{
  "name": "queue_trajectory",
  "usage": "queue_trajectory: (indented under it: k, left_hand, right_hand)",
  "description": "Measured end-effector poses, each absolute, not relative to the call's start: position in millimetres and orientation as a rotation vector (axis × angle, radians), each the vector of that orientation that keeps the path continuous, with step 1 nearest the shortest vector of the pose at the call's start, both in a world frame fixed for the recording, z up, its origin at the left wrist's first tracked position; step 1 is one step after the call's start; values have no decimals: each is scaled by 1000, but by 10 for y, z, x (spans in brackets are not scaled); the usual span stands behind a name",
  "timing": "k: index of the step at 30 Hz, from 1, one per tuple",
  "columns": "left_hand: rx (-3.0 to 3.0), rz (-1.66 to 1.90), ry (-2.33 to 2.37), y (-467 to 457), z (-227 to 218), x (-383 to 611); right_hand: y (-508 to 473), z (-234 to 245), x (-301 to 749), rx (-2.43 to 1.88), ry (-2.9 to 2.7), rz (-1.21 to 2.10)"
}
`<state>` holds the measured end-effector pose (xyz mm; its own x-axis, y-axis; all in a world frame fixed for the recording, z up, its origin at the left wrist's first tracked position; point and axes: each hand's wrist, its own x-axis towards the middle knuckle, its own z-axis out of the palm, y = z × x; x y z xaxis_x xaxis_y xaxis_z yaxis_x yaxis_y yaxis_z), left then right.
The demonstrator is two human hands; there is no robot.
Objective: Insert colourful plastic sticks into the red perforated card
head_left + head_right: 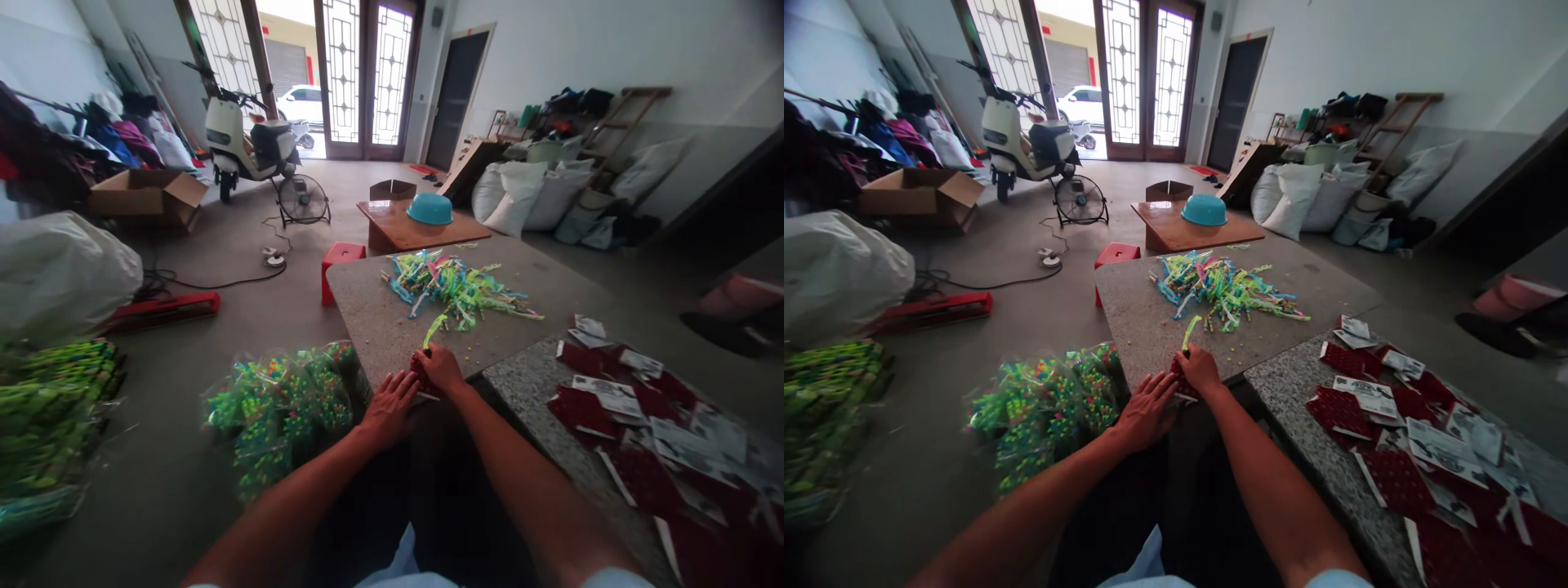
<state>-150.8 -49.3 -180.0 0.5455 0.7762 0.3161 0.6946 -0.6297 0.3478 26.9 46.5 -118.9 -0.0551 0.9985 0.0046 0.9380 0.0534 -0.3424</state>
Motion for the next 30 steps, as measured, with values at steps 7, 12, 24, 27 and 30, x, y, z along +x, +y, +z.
queue_trajectory:
  k: [7,12,24,27,30]
  left_hand:
    - [2613,671,1257,-476,-1835,-1508]
    - [2619,697,1222,-468,-1844,-1510]
    - [2540,846,1192,-442,-1691,-1764]
    - [2568,748,1192,-431,-1736,-1774]
    - [2567,725,1217,-433,-1802,-1744]
  right_hand:
    - [479,-1121,210,-1984,-2247,322]
    - [517,-1103,155,-2016,-2267,334]
    - [1146,-984,143,-1649,-2215,1374]
    - [1705,-798,276,-1828,-2148,1040]
    - [2239,-618,375,-1971,-2146,403]
